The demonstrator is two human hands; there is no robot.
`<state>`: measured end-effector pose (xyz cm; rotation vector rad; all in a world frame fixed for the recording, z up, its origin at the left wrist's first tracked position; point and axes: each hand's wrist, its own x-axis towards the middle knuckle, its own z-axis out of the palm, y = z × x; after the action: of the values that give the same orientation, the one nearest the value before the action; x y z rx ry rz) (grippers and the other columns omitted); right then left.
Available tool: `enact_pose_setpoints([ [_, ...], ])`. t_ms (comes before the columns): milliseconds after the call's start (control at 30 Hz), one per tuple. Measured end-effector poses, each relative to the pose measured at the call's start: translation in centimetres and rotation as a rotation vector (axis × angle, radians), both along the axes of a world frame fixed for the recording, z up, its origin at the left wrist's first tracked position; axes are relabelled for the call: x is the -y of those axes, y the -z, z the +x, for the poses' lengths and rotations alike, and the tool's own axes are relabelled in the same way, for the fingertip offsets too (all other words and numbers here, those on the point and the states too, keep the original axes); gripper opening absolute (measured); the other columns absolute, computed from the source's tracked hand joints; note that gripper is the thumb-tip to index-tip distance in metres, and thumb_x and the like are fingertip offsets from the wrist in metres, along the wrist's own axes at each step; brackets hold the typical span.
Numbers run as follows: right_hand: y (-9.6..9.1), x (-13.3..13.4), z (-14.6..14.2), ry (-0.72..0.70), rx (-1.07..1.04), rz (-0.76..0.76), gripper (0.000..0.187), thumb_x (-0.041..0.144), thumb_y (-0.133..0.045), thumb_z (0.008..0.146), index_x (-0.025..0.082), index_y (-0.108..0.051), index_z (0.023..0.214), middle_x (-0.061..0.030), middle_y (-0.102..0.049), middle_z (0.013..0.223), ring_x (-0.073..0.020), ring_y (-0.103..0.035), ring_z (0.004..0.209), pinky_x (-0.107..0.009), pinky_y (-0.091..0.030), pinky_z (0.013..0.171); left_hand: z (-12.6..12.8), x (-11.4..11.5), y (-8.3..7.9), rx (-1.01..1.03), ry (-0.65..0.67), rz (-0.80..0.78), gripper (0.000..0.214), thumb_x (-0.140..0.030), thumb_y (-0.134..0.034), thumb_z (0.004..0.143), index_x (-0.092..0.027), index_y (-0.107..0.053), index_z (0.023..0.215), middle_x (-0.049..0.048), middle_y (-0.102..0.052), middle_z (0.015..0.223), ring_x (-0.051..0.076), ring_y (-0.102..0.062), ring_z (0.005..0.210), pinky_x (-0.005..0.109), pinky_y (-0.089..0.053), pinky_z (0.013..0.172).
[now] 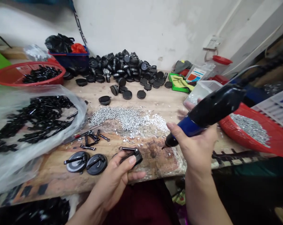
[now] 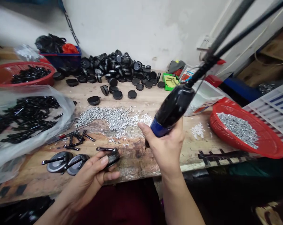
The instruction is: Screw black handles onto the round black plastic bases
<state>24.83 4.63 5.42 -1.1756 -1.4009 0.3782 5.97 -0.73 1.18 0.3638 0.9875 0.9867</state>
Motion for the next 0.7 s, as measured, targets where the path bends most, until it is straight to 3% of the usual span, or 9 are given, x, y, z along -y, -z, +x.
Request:
enact_pose_setpoints([
  [67, -0.8, 0.0, -1.0, 0.021, -0.135, 0.012, 0.054, 0.021, -0.075, 0.073, 0.026, -0.049, 0.121, -0.0055, -0.062, 0.113, -0.0161, -0.068, 0.082, -0.035, -0.057, 0.079, -0.2, 0.1, 0.1, 0.028, 0.003, -0.013, 0.026, -0.020, -0.076, 0.070, -0.017, -0.063, 0.092, 0.0007, -0.058, 0.095, 0.010, -0.055, 0.074, 0.031, -0.061, 0.065],
  [167, -1.3, 0.2, -1.8, -0.005, -0.253, 0.056, 0.047, 0.024, -0.074, 0.074, 0.026, -0.053, 0.116, -0.0037, -0.064, 0.111, -0.0144, -0.067, 0.078, -0.034, -0.057, 0.078, -0.5, 0.2, 0.2, 0.029, -0.018, -0.022, 0.025, -0.018, -0.076, 0.070, -0.017, -0.062, 0.091, 0.0002, -0.056, 0.092, 0.010, -0.054, 0.072, 0.029, -0.061, 0.061],
  [333, -1.8, -0.1, -1.0, -0.183, -0.371, 0.023, 0.052, 0.051, -0.073, 0.071, 0.023, -0.056, 0.112, -0.0037, -0.068, 0.090, -0.0170, -0.066, 0.066, -0.035, -0.057, 0.065, -0.5, 0.1, 0.4, 0.014, -0.018, 0.002, 0.020, -0.019, -0.073, 0.073, -0.016, -0.061, 0.089, 0.0001, -0.054, 0.089, 0.008, -0.051, 0.069, 0.028, -0.061, 0.060],
  [400, -2.2, -0.2, -1.0, -0.229, -0.435, 0.020, 0.056, 0.062, -0.066, 0.071, 0.021, -0.058, 0.108, -0.0013, -0.064, 0.074, -0.0169, -0.064, 0.061, -0.033, -0.056, 0.059, -0.4, 0.0, 0.4, -0.017, -0.034, 0.001, 0.022, -0.019, -0.075, 0.071, -0.016, -0.062, 0.088, -0.0001, -0.055, 0.089, 0.009, -0.052, 0.071, 0.029, -0.061, 0.059],
  [467, -2.7, -0.2, -1.4, -0.210, -0.494, 0.058, 0.061, 0.074, -0.046, 0.076, 0.021, -0.060, 0.101, -0.0011, -0.058, 0.068, -0.0160, -0.061, 0.057, -0.032, -0.054, 0.054, -0.3, -0.1, 0.2, -0.045, -0.056, 0.004, 0.024, -0.019, -0.077, 0.068, -0.016, -0.062, 0.086, -0.0004, -0.055, 0.089, 0.010, -0.053, 0.072, 0.029, -0.061, 0.059],
  [567, -3.4, -0.1, -2.4, -0.153, -0.535, 0.081, 0.068, 0.074, -0.018, 0.084, 0.020, -0.059, 0.092, -0.0051, -0.057, 0.078, -0.0145, -0.058, 0.052, -0.031, -0.051, 0.046, -0.2, -0.1, 0.0, -0.075, -0.081, 0.032, 0.027, -0.020, -0.080, 0.065, -0.015, -0.062, 0.085, -0.0006, -0.056, 0.088, 0.010, -0.053, 0.072, 0.029, -0.061, 0.058],
  [700, -3.3, 0.3, -3.2, -0.155, -0.543, 0.108, 0.054, 0.065, -0.027, 0.087, 0.019, -0.056, 0.091, -0.0065, -0.056, 0.089, -0.0134, -0.057, 0.052, -0.030, -0.049, 0.044, 0.1, -0.2, -0.2, -0.114, -0.118, 0.053, 0.032, -0.022, -0.082, 0.061, -0.014, -0.062, 0.084, -0.0001, -0.057, 0.087, 0.010, -0.053, 0.071, 0.029, -0.060, 0.058],
])
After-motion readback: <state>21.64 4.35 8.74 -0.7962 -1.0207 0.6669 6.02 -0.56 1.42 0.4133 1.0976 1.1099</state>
